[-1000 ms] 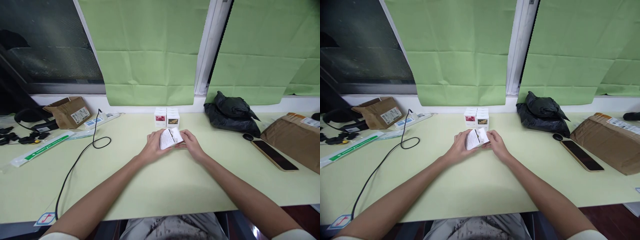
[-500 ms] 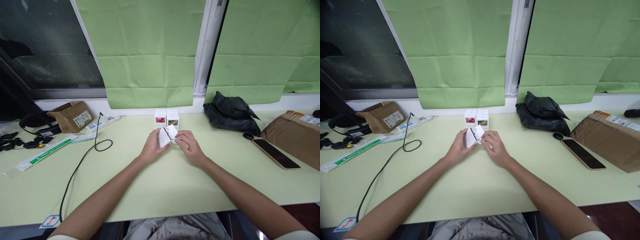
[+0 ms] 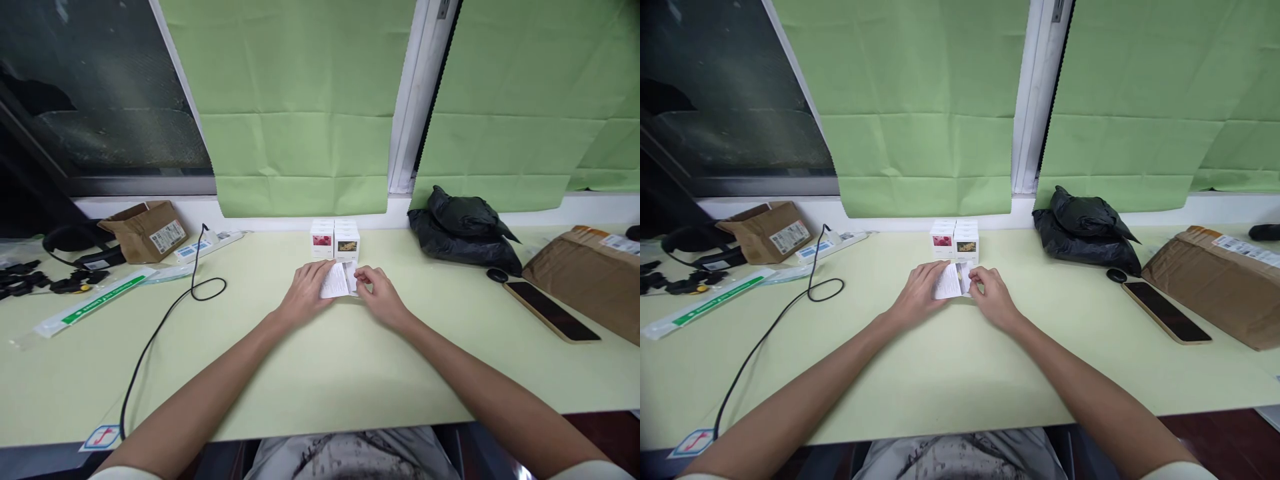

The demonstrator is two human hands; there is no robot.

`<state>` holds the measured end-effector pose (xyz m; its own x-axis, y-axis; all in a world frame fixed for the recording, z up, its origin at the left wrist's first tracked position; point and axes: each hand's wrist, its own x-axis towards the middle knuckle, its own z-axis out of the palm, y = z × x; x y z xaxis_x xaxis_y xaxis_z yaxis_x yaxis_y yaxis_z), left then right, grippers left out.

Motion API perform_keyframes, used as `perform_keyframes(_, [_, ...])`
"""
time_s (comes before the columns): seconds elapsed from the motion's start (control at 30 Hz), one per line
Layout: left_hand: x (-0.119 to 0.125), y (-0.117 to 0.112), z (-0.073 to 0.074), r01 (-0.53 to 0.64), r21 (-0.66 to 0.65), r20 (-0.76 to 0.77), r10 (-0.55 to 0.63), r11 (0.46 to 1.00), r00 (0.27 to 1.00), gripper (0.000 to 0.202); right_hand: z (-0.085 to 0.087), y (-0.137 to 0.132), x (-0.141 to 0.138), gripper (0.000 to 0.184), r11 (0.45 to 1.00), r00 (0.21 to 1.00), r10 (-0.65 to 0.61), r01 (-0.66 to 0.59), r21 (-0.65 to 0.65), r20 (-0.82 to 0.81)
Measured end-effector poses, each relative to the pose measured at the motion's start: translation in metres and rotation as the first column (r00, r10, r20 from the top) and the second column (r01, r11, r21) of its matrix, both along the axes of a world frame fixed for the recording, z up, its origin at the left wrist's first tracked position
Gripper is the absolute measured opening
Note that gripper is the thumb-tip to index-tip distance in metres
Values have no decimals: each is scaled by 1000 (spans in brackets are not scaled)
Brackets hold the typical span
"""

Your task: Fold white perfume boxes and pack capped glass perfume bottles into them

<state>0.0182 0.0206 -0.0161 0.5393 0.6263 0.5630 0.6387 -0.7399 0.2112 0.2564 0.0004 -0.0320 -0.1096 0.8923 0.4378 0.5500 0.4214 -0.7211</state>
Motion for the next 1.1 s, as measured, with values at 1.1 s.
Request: perform_keyframes(1.1, [-72,32,36,-89,-554,-143,11,828,990,77,-5,26,24,28,823,797,-140,-236,-517,-587])
